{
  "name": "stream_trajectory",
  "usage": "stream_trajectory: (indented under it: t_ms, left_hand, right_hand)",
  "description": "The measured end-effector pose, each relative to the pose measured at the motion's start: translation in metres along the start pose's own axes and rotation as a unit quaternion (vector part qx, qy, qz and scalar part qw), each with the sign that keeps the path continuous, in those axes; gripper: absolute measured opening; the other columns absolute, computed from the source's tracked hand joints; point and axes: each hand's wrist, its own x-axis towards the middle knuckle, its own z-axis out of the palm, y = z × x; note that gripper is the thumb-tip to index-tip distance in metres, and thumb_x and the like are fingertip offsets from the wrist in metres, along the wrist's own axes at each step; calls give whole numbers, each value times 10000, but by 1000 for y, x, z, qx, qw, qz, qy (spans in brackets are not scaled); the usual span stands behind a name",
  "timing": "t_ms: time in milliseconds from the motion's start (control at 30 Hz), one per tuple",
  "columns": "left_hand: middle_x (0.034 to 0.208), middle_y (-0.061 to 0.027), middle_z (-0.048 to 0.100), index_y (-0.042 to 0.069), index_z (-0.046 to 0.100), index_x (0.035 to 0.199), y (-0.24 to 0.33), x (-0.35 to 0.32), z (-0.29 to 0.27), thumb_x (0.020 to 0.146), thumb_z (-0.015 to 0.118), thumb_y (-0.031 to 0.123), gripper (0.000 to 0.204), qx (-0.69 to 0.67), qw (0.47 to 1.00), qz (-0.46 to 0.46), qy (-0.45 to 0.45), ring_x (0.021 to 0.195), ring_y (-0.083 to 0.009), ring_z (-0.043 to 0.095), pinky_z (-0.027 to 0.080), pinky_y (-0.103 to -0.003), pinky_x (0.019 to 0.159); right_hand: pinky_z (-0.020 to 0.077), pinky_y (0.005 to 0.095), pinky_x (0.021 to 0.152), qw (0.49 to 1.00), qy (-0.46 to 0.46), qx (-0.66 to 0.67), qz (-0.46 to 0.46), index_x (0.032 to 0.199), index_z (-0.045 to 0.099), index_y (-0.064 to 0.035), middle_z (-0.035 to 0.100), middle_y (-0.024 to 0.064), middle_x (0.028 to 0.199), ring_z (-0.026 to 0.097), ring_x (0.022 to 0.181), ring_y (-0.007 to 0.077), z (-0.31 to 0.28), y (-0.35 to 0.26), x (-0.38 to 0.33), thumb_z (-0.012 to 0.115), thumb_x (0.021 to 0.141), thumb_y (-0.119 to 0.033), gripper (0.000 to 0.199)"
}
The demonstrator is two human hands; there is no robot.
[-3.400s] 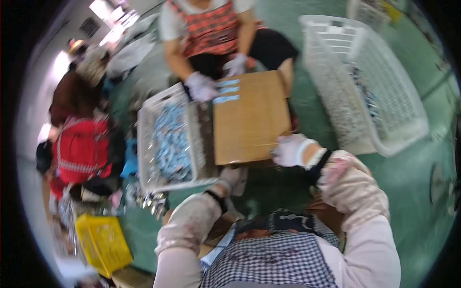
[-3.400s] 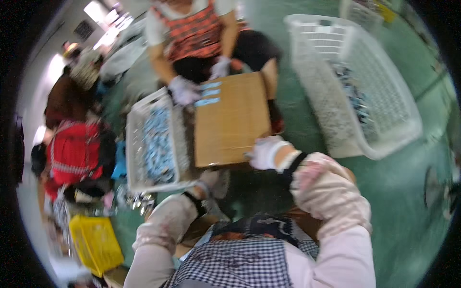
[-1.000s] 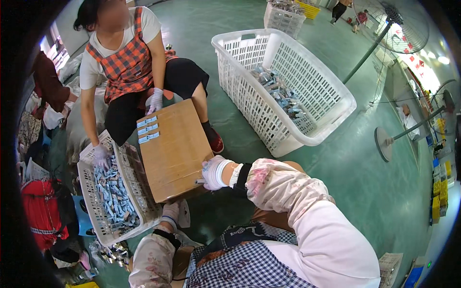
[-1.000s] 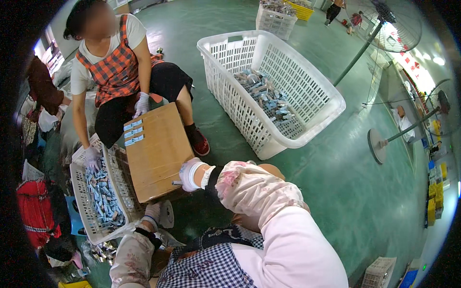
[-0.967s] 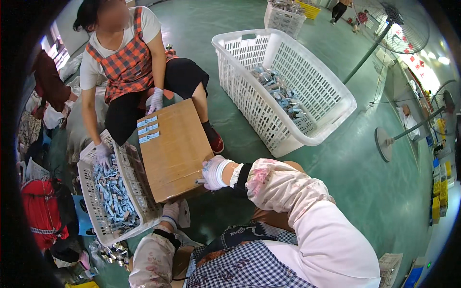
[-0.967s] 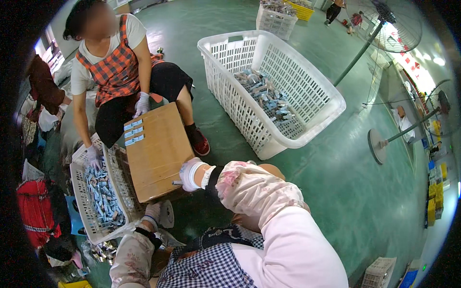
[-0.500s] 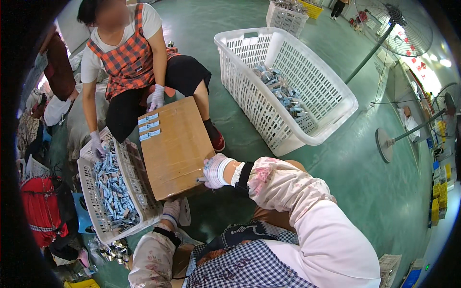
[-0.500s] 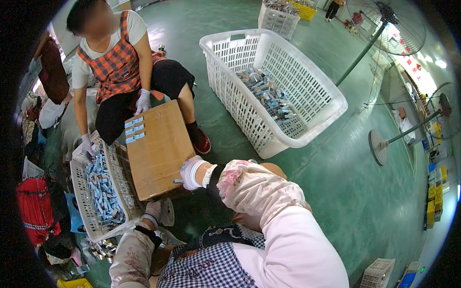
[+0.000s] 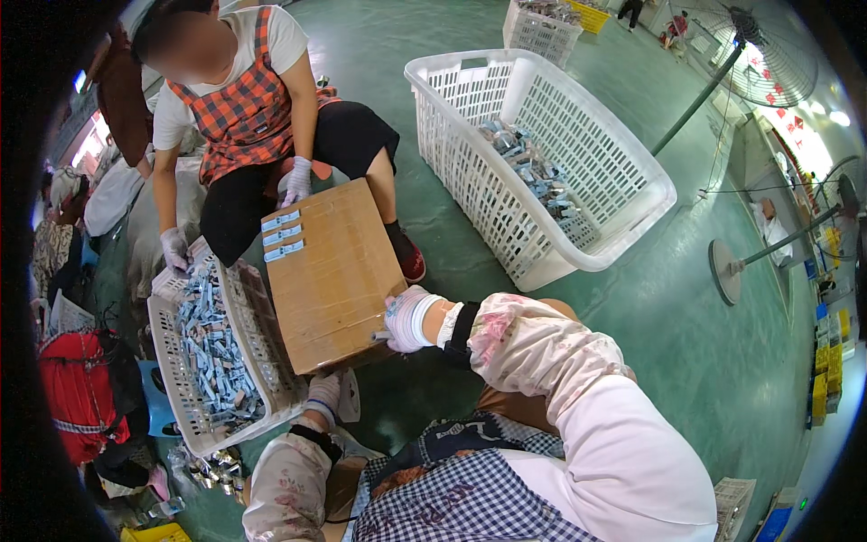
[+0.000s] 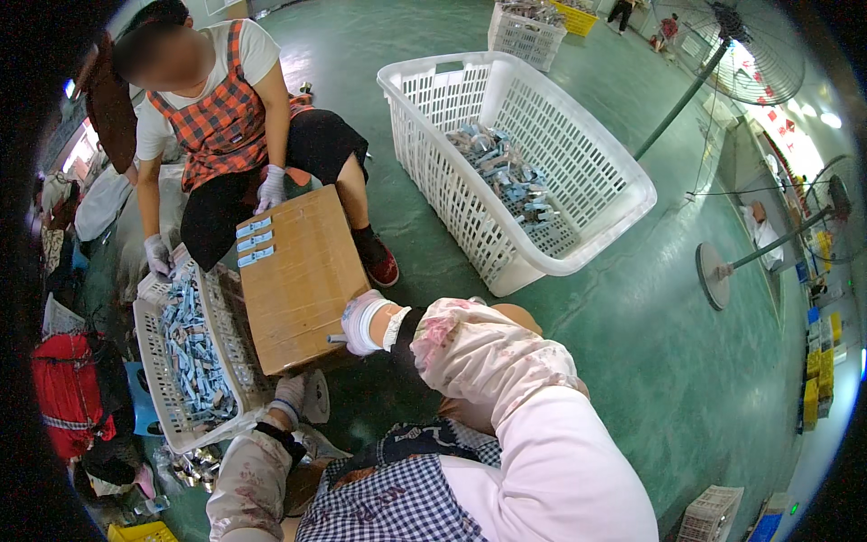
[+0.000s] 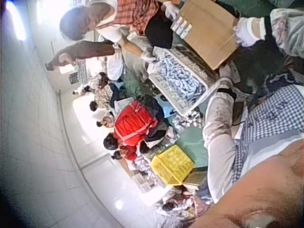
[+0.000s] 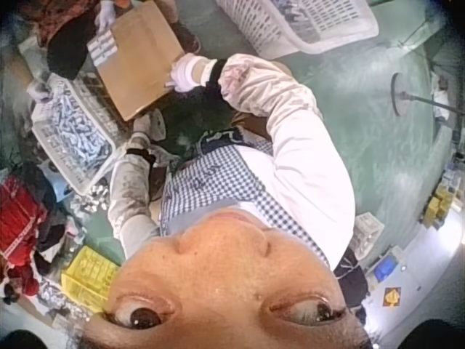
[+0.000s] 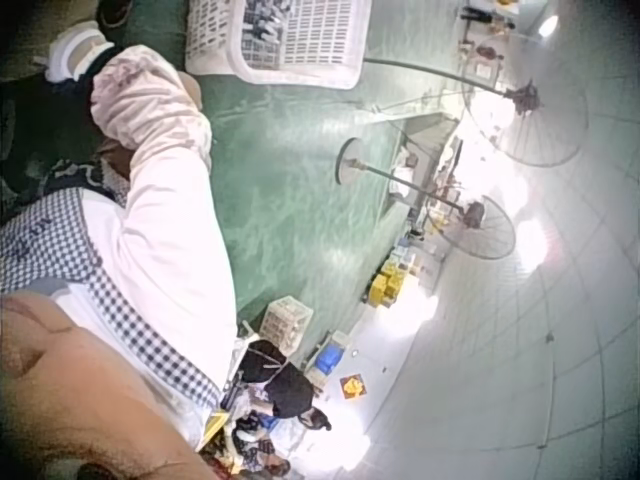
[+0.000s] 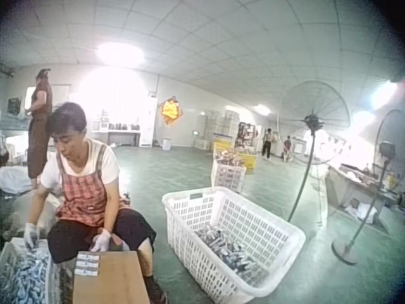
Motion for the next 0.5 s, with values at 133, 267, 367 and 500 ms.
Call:
stream_trajectory:
  t_ms: [133, 267, 367, 500]
  left_hand:
    - [1310, -135, 588, 155, 483, 1385, 12, -10, -5, 913, 446, 21, 492, 107, 992, 62, 4, 1168, -257, 583, 440, -344, 995]
    - [1223, -116, 612, 96, 526, 1337, -21, -3, 2, 926, 496, 138, 414, -45, 997, 51, 43, 1044, -253, 602, 459, -343, 920]
    - [1208, -117, 618, 87, 538, 1328, -11, -4, 3, 941, 472, 141, 396, -48, 994, 78, 57, 1018, -248, 611, 481, -343, 897]
    - [1296, -136, 584, 143, 522, 1356, 28, -24, -7, 973, 331, 27, 443, -54, 998, 3, 13, 1098, -244, 605, 494, -339, 938]
  right_hand:
    - [505, 451, 840, 1000, 9, -3, 4, 1097, 707, -69, 632, 187, 1195, 656, 1023, 313, 5, 0, 3, 508, 893, -473, 495]
    - [503, 456, 827, 1000, 5, -3, -3, 1094, 706, -70, 638, 192, 1179, 658, 1018, 309, -3, -7, 2, 506, 891, -466, 488]
    - [504, 454, 815, 1000, 1, -4, 0, 1082, 710, -72, 645, 191, 1164, 661, 1011, 307, 3, -3, 7, 505, 889, -465, 483]
    - [505, 451, 814, 1000, -1, -3, 0, 1074, 712, -73, 649, 190, 1154, 661, 1009, 304, 4, -3, 6, 501, 891, -466, 483]
